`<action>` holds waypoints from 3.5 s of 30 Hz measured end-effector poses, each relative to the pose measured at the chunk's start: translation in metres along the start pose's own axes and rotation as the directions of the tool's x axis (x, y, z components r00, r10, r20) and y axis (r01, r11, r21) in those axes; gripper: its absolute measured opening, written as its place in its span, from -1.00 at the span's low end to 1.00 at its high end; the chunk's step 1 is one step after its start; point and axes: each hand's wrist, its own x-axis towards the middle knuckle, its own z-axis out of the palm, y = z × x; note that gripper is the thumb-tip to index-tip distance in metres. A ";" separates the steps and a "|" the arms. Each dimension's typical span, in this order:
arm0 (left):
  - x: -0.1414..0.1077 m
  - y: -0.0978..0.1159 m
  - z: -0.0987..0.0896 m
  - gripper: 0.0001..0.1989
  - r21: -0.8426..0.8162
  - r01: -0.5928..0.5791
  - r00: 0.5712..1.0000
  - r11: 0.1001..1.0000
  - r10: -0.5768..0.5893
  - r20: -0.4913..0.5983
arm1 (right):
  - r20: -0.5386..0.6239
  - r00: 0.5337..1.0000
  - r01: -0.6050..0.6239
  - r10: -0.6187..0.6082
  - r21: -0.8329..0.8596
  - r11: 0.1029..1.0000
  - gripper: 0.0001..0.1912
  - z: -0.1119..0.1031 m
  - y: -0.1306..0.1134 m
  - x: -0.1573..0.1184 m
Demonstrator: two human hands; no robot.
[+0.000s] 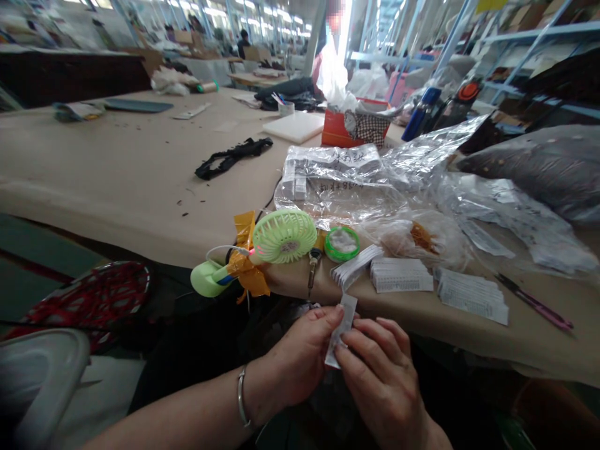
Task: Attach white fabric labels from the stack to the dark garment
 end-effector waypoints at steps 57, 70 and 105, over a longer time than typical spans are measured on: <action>-0.008 -0.006 0.004 -0.81 0.218 0.233 0.962 0.948 -0.192 -0.194 | -0.203 0.936 -0.343 0.288 -0.345 0.873 -0.90 -0.068 0.098 -0.067; -0.009 -0.007 -0.008 -0.77 0.002 0.074 0.993 0.997 -0.074 -0.095 | 0.056 0.995 0.073 -0.086 0.202 0.977 -0.78 0.018 -0.005 -0.019; -0.036 -0.004 -0.023 -0.67 0.345 0.319 0.912 0.883 -0.385 0.144 | 0.790 0.585 -0.707 0.187 0.609 -0.361 -0.71 0.028 0.014 -0.019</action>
